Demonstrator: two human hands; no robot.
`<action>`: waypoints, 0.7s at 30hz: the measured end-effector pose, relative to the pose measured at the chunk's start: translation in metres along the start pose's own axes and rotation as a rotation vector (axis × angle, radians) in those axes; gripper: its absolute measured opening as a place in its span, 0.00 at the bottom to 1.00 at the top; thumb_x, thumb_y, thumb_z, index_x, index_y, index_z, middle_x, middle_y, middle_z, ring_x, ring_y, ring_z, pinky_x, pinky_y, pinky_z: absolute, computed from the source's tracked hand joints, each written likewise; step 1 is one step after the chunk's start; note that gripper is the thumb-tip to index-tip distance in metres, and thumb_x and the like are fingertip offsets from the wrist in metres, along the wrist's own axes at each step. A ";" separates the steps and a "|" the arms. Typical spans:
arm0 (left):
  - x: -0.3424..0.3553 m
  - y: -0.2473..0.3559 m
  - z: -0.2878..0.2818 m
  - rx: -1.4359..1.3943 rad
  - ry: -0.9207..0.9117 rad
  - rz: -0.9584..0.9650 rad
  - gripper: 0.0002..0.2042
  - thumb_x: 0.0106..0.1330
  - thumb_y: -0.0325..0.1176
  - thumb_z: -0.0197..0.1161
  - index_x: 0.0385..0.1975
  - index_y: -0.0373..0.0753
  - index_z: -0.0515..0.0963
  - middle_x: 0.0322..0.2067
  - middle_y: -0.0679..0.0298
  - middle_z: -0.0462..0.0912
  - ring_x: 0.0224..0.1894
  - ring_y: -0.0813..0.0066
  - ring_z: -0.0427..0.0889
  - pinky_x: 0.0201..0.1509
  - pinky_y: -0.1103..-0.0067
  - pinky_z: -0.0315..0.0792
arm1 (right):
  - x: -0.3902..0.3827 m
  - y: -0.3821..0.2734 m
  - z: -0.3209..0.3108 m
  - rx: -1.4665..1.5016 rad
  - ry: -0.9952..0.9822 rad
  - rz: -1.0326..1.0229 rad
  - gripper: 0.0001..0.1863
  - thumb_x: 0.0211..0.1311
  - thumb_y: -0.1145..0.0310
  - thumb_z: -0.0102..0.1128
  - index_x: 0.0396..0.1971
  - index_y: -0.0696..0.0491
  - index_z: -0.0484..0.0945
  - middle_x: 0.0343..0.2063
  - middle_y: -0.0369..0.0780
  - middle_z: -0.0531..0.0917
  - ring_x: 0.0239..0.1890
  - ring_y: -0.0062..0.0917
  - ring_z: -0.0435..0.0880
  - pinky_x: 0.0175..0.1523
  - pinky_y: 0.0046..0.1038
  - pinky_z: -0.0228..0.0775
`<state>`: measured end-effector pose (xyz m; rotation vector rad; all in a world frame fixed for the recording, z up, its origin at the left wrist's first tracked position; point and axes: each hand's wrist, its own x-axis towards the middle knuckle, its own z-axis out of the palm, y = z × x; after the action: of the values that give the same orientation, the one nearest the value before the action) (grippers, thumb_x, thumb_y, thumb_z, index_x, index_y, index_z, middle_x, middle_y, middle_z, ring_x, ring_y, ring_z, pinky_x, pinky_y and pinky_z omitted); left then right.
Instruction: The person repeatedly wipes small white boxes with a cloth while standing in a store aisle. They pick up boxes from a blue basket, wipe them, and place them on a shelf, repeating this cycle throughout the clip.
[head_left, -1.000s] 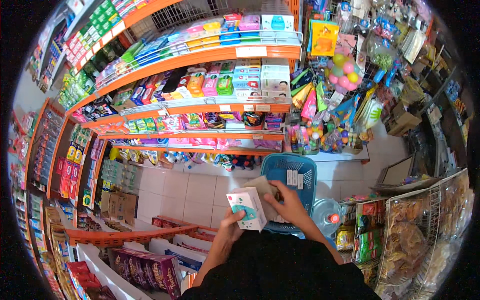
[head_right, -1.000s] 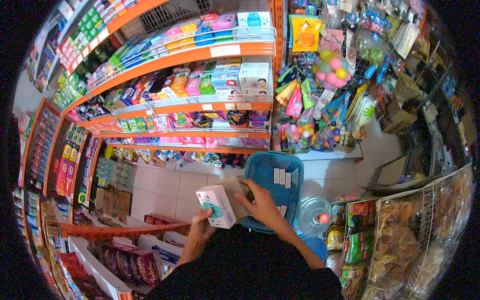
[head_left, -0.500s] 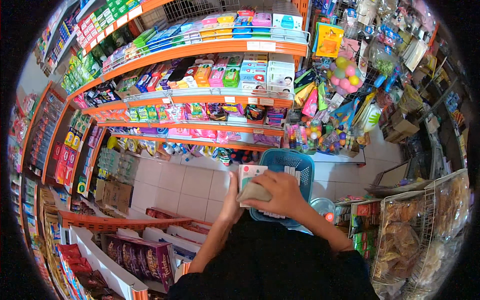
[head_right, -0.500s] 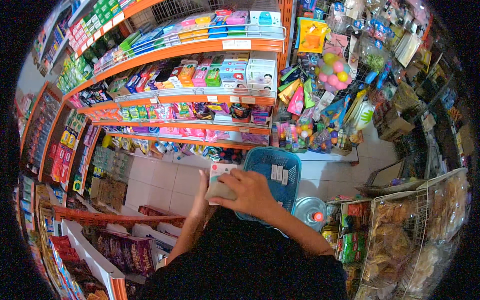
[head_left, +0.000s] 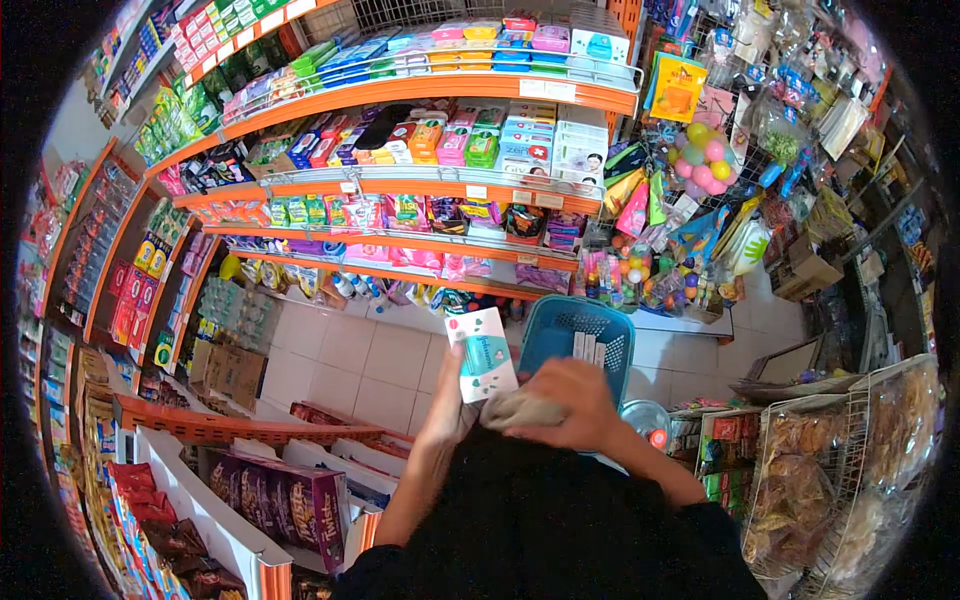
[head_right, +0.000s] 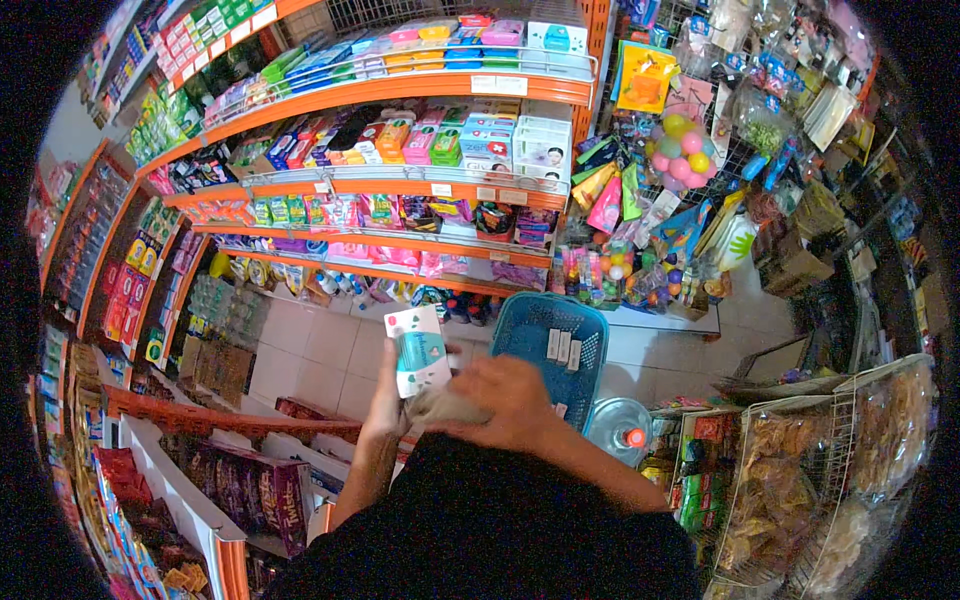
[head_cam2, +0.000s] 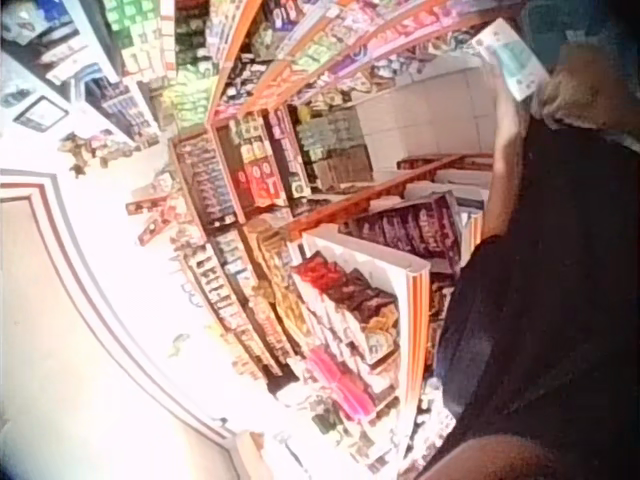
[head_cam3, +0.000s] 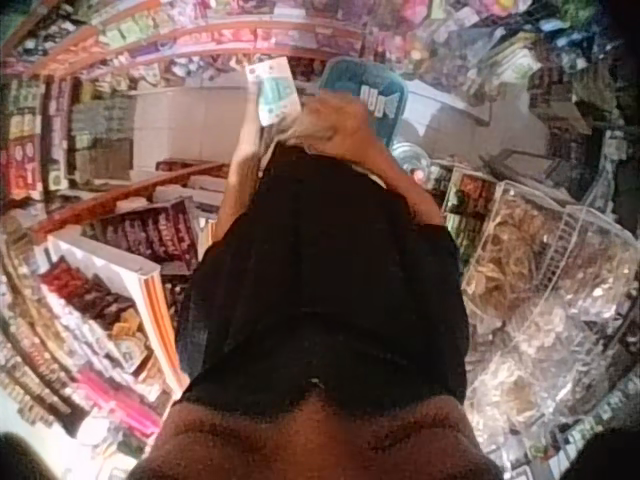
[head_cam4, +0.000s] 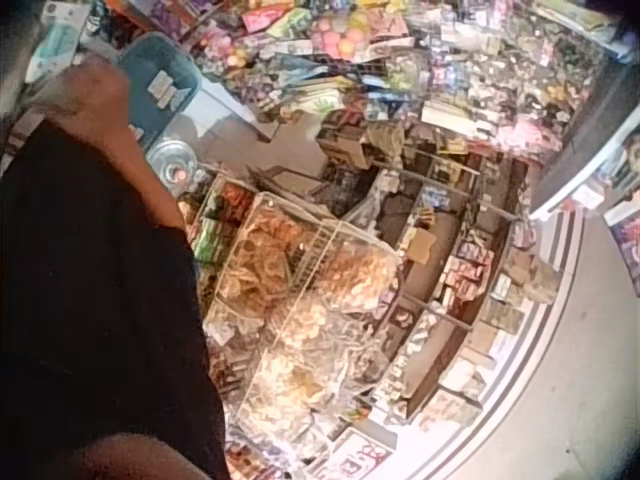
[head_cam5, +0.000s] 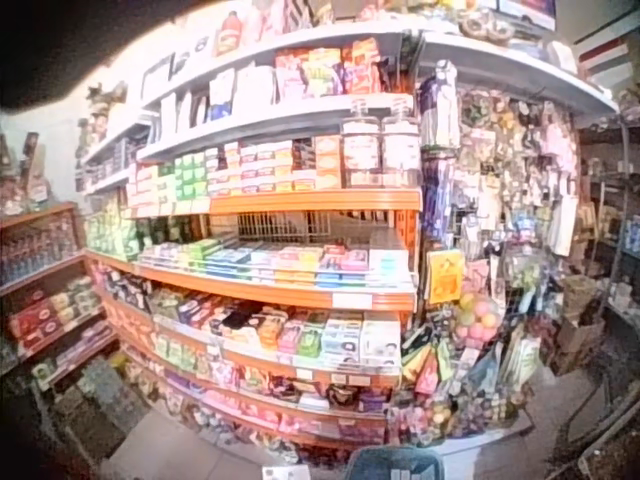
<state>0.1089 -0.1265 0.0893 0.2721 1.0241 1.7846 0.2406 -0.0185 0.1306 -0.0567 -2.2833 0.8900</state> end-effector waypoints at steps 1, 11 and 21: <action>0.001 -0.003 0.002 -0.007 -0.002 0.052 0.26 0.65 0.52 0.39 0.48 0.33 0.63 0.39 0.55 0.74 0.41 0.66 0.76 0.45 0.73 0.72 | -0.002 0.003 -0.007 0.097 0.080 0.145 0.21 0.33 0.55 0.70 0.26 0.52 0.75 0.23 0.38 0.75 0.22 0.30 0.76 0.27 0.27 0.67; -0.010 -0.021 -0.001 0.265 0.011 0.035 0.25 0.64 0.52 0.40 0.49 0.36 0.63 0.38 0.60 0.72 0.38 0.74 0.74 0.39 0.76 0.72 | 0.015 0.017 -0.011 -0.266 0.233 -0.064 0.20 0.35 0.57 0.69 0.21 0.56 0.73 0.20 0.41 0.75 0.22 0.32 0.75 0.26 0.28 0.66; -0.010 -0.006 0.016 -0.389 -0.212 -0.142 0.31 0.61 0.57 0.39 0.56 0.40 0.54 0.54 0.56 0.62 0.57 0.62 0.61 0.57 0.67 0.60 | 0.000 0.005 0.002 0.196 0.317 0.410 0.21 0.43 0.56 0.65 0.28 0.58 0.72 0.25 0.41 0.76 0.28 0.25 0.76 0.33 0.26 0.68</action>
<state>0.1270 -0.1265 0.0970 0.1379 0.5196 1.7402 0.2382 -0.0159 0.1269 -0.5551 -1.9081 1.2124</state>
